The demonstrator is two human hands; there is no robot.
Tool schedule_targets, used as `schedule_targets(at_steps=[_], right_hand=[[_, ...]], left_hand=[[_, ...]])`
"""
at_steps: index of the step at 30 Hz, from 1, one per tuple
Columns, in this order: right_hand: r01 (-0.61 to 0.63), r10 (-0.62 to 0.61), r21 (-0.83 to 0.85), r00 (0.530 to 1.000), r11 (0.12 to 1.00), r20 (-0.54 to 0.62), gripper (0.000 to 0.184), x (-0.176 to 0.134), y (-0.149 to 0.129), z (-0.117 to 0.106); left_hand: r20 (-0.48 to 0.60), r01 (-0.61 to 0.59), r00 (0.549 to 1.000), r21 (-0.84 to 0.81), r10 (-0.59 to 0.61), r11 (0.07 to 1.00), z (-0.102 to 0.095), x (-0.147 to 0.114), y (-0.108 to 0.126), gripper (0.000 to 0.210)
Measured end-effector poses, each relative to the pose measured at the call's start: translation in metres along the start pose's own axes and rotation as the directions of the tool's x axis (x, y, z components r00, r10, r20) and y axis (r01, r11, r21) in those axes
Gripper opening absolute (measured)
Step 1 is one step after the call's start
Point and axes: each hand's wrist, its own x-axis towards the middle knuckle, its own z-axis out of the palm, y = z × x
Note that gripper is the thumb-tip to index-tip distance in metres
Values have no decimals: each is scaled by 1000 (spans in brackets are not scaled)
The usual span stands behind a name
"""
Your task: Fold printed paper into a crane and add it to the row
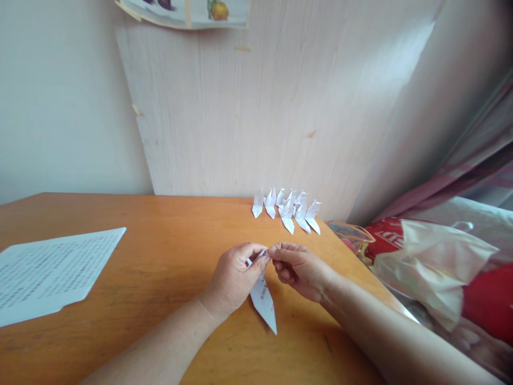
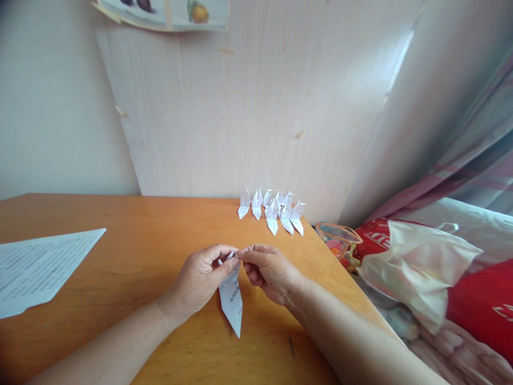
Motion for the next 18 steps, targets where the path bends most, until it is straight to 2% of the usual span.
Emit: schedule_targets(at_steps=[8, 18], right_hand=[[23, -23, -30, 1000, 999, -7, 24, 0, 0, -1], [23, -22, -33, 1000, 999, 3, 19, 0, -1, 0]], left_hand=[[-11, -22, 1000, -10, 22, 1000, 0, 0, 2, 13], [10, 10, 1000, -12, -10, 1000, 0, 0, 1, 13]])
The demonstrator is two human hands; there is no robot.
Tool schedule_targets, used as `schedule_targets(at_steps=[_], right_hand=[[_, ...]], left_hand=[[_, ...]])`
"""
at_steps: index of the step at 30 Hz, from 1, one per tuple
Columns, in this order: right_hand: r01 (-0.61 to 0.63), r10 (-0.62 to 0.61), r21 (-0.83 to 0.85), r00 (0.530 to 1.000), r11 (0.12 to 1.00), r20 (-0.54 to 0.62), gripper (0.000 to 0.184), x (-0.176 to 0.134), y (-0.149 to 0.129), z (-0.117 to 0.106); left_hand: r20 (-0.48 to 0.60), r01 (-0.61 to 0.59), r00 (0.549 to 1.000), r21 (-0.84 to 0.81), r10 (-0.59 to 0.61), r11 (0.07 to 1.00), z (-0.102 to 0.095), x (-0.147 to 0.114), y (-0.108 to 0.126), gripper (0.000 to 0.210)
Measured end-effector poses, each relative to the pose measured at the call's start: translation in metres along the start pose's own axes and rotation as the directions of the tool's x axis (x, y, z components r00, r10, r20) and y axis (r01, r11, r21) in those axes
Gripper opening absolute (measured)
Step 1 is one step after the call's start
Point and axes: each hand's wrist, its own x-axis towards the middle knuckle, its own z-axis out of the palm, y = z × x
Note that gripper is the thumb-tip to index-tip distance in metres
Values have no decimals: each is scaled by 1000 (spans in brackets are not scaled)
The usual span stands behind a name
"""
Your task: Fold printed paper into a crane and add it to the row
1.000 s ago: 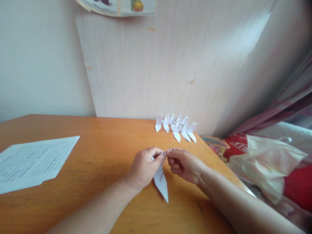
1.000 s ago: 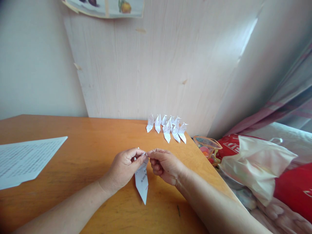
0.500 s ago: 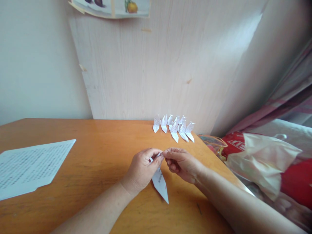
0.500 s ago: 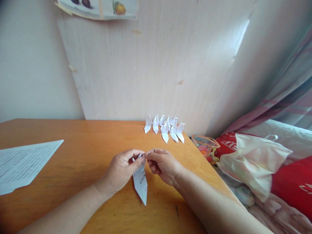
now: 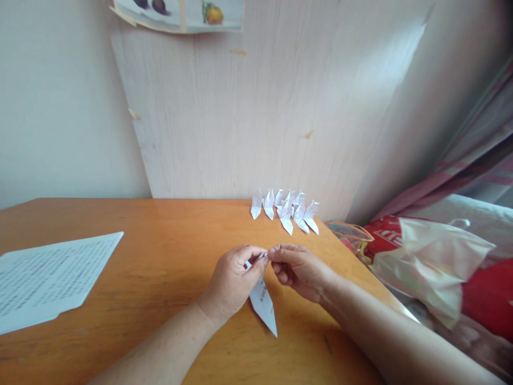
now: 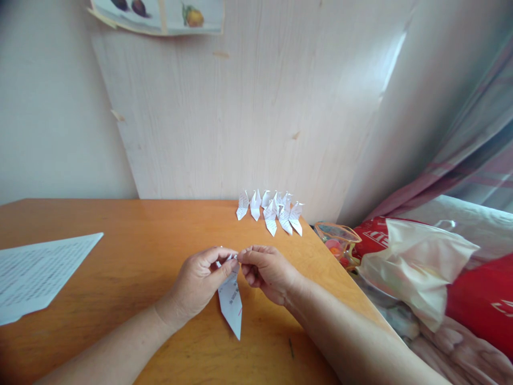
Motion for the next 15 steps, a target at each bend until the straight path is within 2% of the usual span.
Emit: schedule_targets(at_steps=[15], right_hand=[[24, -24, 4, 1000, 1000, -5, 18, 0, 1, -2]], left_hand=[[18, -18, 1000, -22, 19, 1000, -3, 1, 2, 15]])
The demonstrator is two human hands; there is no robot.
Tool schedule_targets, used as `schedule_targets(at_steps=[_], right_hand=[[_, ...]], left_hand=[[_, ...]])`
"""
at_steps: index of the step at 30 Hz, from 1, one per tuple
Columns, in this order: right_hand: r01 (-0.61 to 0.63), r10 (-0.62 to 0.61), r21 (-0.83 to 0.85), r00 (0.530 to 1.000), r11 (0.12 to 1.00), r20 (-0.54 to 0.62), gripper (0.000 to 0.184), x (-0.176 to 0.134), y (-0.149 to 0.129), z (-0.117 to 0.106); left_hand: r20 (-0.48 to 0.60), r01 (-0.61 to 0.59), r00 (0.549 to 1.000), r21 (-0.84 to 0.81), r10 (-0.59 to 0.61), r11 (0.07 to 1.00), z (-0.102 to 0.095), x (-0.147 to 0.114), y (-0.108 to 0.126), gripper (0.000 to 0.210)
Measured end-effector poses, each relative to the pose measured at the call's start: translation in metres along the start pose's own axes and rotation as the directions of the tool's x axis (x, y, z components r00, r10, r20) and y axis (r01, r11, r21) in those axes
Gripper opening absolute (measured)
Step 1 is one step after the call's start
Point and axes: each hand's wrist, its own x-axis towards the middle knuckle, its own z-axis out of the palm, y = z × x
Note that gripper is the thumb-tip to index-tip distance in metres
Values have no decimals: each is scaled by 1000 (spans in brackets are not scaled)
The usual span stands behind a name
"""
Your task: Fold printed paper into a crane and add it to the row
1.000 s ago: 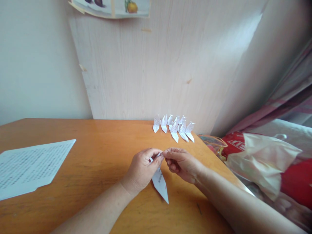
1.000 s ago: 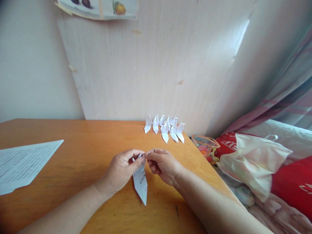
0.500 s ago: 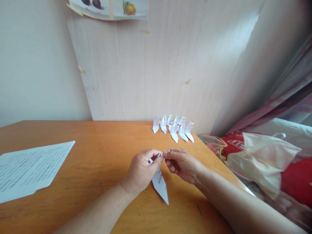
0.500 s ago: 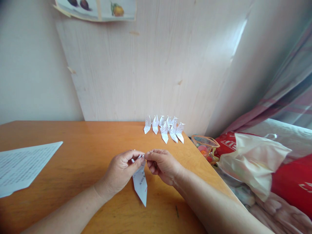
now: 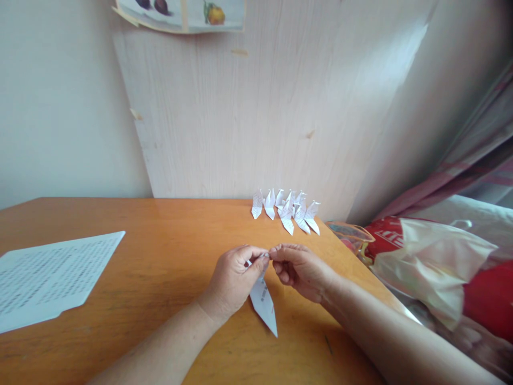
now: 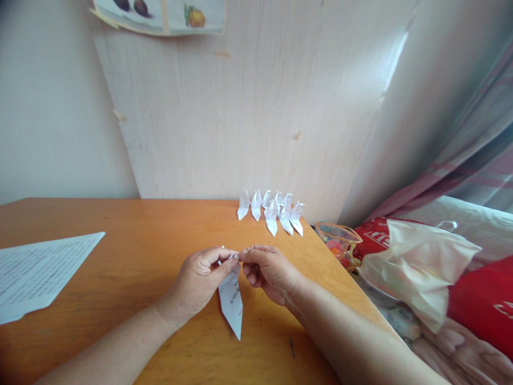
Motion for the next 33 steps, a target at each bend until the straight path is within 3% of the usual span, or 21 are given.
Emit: schedule_targets(at_steps=[9, 23, 33], right_hand=[[-26, 26, 1, 998, 1000, -54, 11, -1, -4, 1], [-67, 69, 80, 997, 994, -21, 16, 0, -5, -1], [-15, 13, 82, 999, 997, 31, 20, -2, -4, 0]], left_hand=[[0, 9, 1000, 13, -9, 1000, 2, 0, -2, 16], [3, 31, 1000, 21, -31, 999, 2, 0, -3, 14], [7, 31, 999, 31, -32, 999, 2, -1, -3, 15]])
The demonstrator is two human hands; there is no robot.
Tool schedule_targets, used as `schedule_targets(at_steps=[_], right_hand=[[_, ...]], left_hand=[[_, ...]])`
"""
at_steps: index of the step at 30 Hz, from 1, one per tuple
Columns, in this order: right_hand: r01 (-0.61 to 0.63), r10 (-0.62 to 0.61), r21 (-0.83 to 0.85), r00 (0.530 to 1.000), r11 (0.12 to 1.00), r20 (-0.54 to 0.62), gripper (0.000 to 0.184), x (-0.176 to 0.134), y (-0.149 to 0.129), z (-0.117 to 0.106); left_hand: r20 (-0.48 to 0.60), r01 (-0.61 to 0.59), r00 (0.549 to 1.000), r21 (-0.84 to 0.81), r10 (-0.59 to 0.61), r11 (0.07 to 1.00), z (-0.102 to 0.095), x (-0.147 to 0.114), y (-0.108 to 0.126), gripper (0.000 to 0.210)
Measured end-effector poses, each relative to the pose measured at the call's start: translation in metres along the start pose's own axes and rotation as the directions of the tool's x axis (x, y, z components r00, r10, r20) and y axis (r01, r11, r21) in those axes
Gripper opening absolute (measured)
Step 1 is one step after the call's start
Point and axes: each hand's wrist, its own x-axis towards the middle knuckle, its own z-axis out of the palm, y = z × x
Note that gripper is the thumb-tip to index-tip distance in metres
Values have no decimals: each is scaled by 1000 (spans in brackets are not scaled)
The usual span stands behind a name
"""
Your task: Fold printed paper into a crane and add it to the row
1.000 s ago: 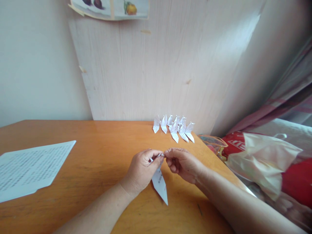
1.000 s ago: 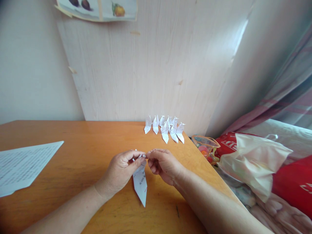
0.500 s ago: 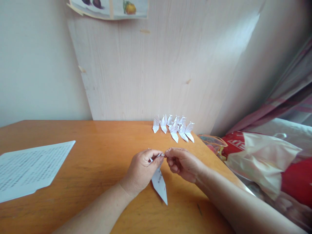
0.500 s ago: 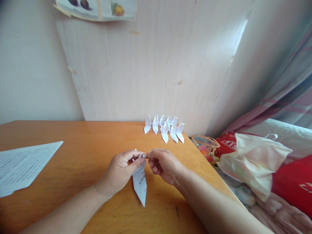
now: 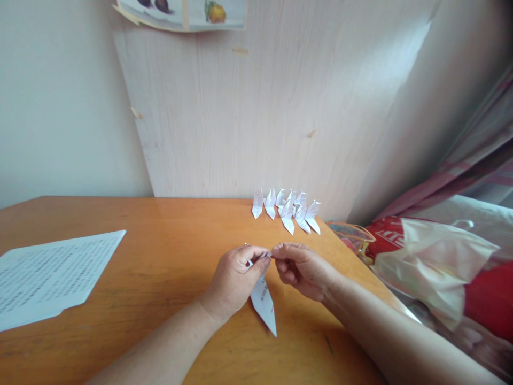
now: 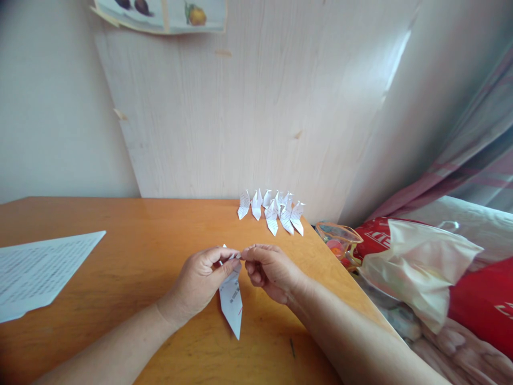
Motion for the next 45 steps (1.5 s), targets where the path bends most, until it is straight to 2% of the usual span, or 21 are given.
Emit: schedule_targets(at_steps=[5, 8, 11, 13, 16, 19, 21, 23, 28, 36, 45], right_hand=[[-13, 14, -15, 1000, 1000, 9, 21, -1, 0, 0], [71, -73, -132, 997, 989, -13, 17, -1, -1, -1], [200, -211, -335, 977, 921, 2, 13, -4, -5, -4], [295, -322, -505, 946, 811, 35, 12, -6, -7, -5], [414, -489, -732, 863, 541, 127, 12, -8, -9, -8], [484, -582, -827, 773, 285, 252, 14, -10, -10, -10], [514, -600, -837, 734, 186, 317, 16, -11, -11, -10], [530, -599, -839, 715, 127, 361, 16, -12, -12, -10], [530, -579, -846, 706, 50, 408, 16, -15, -14, -10], [531, -571, -847, 689, -21, 447, 15, -13, -13, -9], [525, -570, -850, 687, -41, 451, 16, -15, -14, -7]], left_hand=[[-1, 2, 1000, 3, -2, 1000, 0, 0, 0, 15], [6, 5, 1000, 2, -5, 1000, 0, 1, 1, 15], [1, 7, 1000, -5, -7, 1000, -1, 1, 2, 15], [-14, 15, 1000, -8, -15, 1000, -1, 0, 3, 14], [-21, 35, 999, -3, -35, 999, -1, 0, 5, 13], [-10, 43, 999, -7, -44, 999, -1, 0, 6, 13], [-5, 42, 999, -12, -42, 999, -1, 0, 6, 14], [1, 37, 999, -15, -37, 999, -1, 0, 6, 14], [11, 30, 999, -10, -30, 999, -1, 1, 4, 15], [18, 32, 999, -5, -32, 999, -2, 2, 6, 17], [19, 12, 1000, -4, -12, 1000, -2, 2, 5, 18]])
